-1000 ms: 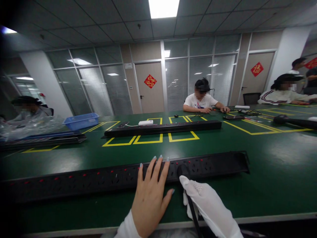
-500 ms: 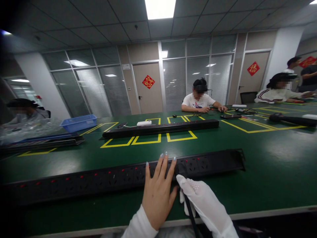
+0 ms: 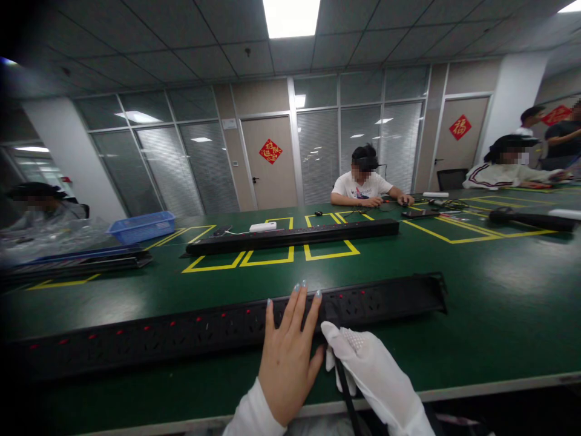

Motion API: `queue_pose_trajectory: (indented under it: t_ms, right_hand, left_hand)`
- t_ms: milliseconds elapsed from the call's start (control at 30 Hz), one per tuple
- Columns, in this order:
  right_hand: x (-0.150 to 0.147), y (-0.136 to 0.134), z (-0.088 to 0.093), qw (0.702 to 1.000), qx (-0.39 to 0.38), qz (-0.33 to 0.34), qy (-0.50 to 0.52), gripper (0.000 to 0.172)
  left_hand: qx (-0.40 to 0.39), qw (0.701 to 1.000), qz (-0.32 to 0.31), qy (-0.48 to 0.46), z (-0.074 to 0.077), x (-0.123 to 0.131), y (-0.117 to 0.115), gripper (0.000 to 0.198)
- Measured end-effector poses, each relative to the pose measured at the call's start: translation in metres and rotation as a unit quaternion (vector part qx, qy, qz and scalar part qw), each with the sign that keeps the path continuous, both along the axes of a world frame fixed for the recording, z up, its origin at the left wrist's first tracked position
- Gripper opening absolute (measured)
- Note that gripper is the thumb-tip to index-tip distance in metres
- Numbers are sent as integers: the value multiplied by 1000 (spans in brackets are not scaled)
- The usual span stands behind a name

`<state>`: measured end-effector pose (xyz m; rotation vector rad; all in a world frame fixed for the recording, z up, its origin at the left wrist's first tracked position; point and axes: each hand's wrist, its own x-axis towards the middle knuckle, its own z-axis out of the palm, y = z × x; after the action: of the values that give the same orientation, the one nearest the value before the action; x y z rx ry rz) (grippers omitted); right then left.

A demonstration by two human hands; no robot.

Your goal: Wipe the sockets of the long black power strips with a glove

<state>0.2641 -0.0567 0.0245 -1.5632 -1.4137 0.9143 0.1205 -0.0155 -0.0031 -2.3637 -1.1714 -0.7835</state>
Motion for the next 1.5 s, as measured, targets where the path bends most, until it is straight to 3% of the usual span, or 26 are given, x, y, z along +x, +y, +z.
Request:
queue_pose_trajectory:
  t_ms: [700, 967, 1200, 1500]
  right_hand:
    - [5, 3, -22, 1000, 29, 0, 3, 58]
    - [2, 0, -8, 996, 81, -12, -28, 67]
    - [4, 2, -13, 996, 75, -2, -48, 64]
    - [0, -4, 1, 996, 85, -7, -41, 64]
  left_hand:
    - [16, 1000, 7, 16, -1, 0, 2, 68]
    - [56, 998, 10, 41, -3, -3, 1, 67]
    - [57, 997, 11, 46, -2, -2, 2, 66]
    - [61, 997, 2, 37, -2, -3, 2, 66]
